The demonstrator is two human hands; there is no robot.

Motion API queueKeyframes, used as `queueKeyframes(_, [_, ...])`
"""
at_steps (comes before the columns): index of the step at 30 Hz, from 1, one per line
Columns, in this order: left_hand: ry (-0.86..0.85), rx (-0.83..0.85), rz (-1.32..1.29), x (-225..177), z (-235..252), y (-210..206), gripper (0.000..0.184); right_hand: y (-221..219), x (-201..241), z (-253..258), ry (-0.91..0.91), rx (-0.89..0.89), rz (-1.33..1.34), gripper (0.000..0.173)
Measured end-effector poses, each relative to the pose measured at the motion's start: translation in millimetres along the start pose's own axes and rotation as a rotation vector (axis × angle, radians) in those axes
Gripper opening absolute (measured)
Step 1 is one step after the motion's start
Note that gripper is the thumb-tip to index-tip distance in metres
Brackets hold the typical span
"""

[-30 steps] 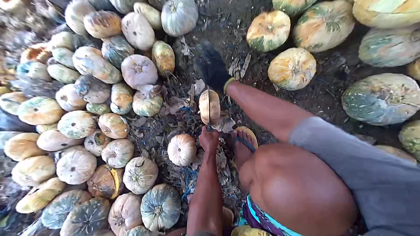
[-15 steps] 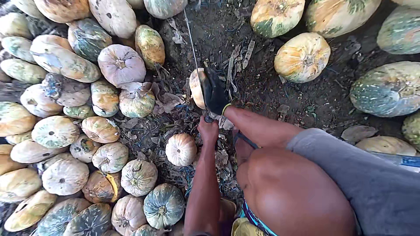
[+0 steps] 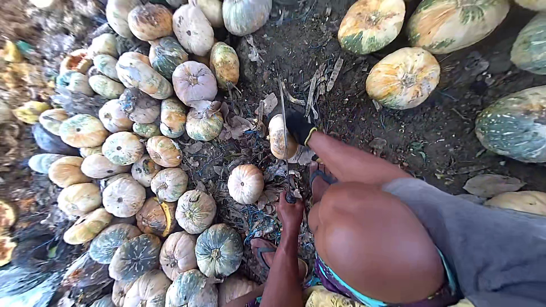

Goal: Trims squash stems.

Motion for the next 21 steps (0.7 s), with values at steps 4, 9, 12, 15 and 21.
queueKeyframes(4, [0.003,0.016,0.057,-43.6,40.2,20.3,0.038,-14.2,13.6,-23.6,-0.032,0.045,-0.032,0.054])
queueKeyframes(9, [-0.059,-0.016,0.038,-54.6,53.7,17.4,0.034,16.4,46.4,-13.7,0.309,-0.369,-0.033,0.052])
queueKeyframes(12, [-0.06,-0.016,0.026,-45.5,45.7,16.5,0.032,71.2,113.8,-6.5,0.728,-0.678,-0.066,0.046])
queueKeyframes(15, [-0.05,-0.02,0.034,-38.1,49.6,12.4,0.027,64.4,106.4,20.3,0.794,-0.433,-0.362,0.045])
queueKeyframes(21, [0.004,-0.023,0.077,-38.1,54.2,11.3,0.031,34.6,86.0,55.5,0.761,-0.105,-0.561,0.063])
Point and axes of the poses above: each hand's wrist, its own z-axis towards the middle knuckle, its own y-axis out of the back of the hand, x = y × z, the point moved 1 cm from there along z, towards the middle knuckle, and after that the axes turned 12 degrees about y, right-handed, at the moved point
